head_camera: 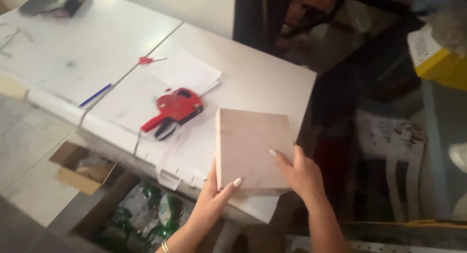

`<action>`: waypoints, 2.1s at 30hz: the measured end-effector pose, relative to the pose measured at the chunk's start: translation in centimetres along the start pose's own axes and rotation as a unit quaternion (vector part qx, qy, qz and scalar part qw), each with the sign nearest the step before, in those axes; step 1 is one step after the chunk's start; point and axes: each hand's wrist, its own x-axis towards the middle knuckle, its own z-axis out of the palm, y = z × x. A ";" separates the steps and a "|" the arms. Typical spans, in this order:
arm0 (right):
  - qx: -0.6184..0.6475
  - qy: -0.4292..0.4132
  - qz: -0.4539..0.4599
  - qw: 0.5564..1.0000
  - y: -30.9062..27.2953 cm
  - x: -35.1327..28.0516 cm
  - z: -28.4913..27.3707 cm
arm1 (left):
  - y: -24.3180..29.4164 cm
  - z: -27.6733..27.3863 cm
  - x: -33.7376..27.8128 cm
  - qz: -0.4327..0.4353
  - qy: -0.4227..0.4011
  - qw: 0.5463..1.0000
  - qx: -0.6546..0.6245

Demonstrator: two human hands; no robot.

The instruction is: Unpacking small retail items from a box and applying individual adhesive labels to them at a service counter.

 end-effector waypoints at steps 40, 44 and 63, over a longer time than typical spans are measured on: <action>0.146 0.117 -0.085 0.979 11.2 26.5 13.3 | -5.5 -2.7 7.7 0.257 0.121 0.673 0.683; 0.145 0.311 -0.264 0.902 10.0 23.5 10.0 | -0.5 -6.3 4.8 0.231 0.203 0.862 0.403; -0.059 -0.161 -0.667 0.725 -6.7 10.0 3.2 | 4.2 -5.4 -0.1 0.336 0.362 0.859 0.135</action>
